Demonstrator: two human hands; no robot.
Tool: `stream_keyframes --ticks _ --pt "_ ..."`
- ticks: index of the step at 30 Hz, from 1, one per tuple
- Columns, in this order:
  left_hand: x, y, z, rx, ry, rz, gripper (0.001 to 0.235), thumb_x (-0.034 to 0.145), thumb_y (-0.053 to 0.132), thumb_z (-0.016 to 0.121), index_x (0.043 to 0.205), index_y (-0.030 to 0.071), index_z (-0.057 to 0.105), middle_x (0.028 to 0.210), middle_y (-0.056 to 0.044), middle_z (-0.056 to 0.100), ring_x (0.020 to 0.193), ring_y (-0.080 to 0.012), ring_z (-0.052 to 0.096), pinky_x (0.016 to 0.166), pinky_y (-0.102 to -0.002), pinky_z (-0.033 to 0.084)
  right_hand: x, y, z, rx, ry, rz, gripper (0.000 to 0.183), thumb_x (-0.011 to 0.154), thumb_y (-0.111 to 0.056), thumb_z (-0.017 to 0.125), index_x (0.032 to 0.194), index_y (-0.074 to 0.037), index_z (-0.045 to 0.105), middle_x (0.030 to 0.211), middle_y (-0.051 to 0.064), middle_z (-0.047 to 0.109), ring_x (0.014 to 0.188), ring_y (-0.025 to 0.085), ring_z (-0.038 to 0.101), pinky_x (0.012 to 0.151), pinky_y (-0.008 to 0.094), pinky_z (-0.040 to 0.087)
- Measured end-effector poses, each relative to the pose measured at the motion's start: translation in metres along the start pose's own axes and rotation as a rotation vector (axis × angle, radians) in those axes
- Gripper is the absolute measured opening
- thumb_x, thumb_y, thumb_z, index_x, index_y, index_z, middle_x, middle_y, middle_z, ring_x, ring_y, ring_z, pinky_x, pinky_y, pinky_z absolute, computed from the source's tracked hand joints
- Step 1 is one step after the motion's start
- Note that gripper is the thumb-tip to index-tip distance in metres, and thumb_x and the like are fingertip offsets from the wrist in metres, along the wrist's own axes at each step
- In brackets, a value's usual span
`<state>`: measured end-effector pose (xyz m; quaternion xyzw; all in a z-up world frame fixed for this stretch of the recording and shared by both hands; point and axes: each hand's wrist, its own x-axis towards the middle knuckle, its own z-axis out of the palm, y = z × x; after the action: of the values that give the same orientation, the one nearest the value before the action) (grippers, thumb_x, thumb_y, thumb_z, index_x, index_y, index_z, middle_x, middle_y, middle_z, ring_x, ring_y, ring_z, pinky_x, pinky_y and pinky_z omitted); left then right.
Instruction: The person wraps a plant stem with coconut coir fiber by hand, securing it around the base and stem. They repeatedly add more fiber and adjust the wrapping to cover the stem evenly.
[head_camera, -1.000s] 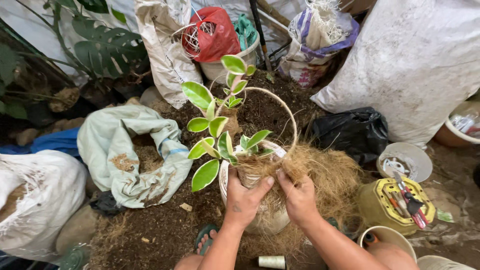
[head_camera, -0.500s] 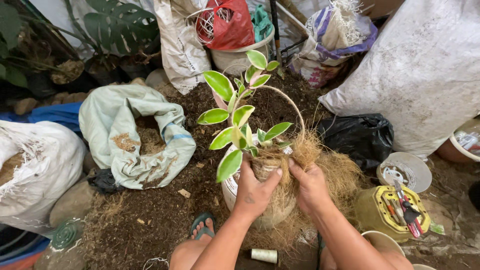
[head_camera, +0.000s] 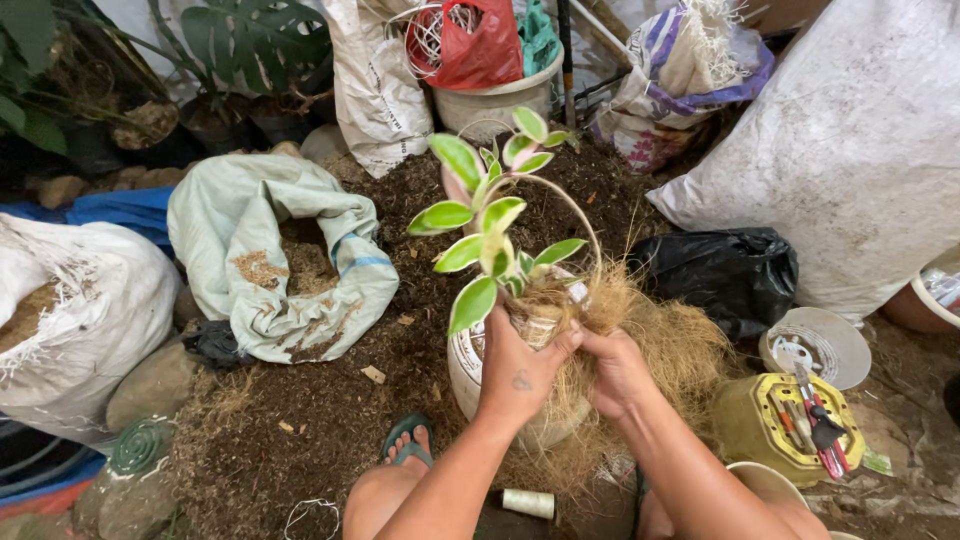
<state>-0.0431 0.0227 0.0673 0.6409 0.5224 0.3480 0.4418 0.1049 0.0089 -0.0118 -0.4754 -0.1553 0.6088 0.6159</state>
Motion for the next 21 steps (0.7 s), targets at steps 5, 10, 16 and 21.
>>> stream_keyframes --ticks 5,10,16,21 --pt "0.006 -0.013 0.003 0.185 0.014 -0.007 0.089 0.083 0.033 0.078 0.146 -0.002 0.025 0.14 -0.025 0.045 0.13 -0.0357 0.054 0.107 -0.046 0.049 0.003 -0.004 -0.002 0.11 0.004 0.091 0.018 0.094 -0.015 0.064 0.107 -0.002 0.066 0.091 0.006 0.067 0.079 0.015 0.06 0.073 0.033 0.05" --pt "0.012 -0.037 0.008 0.579 0.244 0.411 0.076 0.084 0.031 0.081 0.134 -0.003 0.035 0.142 -0.038 0.036 0.126 -0.0504 0.051 0.098 -0.052 0.053 0.019 0.003 -0.024 0.133 0.194 0.001 0.019 0.101 -0.015 0.058 0.108 0.001 0.066 0.083 0.005 0.063 0.07 0.011 0.056 0.065 0.025 0.048" --pt "0.01 -0.032 0.004 0.627 0.116 0.302 0.069 0.09 0.026 0.078 0.144 0.012 0.037 0.146 -0.033 0.034 0.119 -0.048 0.056 0.083 -0.05 0.061 0.026 0.005 -0.034 0.084 0.19 -0.119 0.018 0.103 -0.017 0.062 0.109 0.0 0.063 0.08 0.001 0.057 0.065 0.009 0.048 0.057 0.025 0.042" --pt "0.005 -0.015 -0.011 0.259 -0.129 -0.054 0.085 0.088 0.028 0.07 0.158 0.024 0.023 0.148 -0.018 0.041 0.113 -0.0332 0.067 0.083 -0.044 0.067 0.005 -0.025 -0.003 -0.065 0.295 -0.064 0.038 0.107 -0.037 0.06 0.118 0.0 0.061 0.086 0.003 0.049 0.071 0.013 0.046 0.061 0.028 0.043"
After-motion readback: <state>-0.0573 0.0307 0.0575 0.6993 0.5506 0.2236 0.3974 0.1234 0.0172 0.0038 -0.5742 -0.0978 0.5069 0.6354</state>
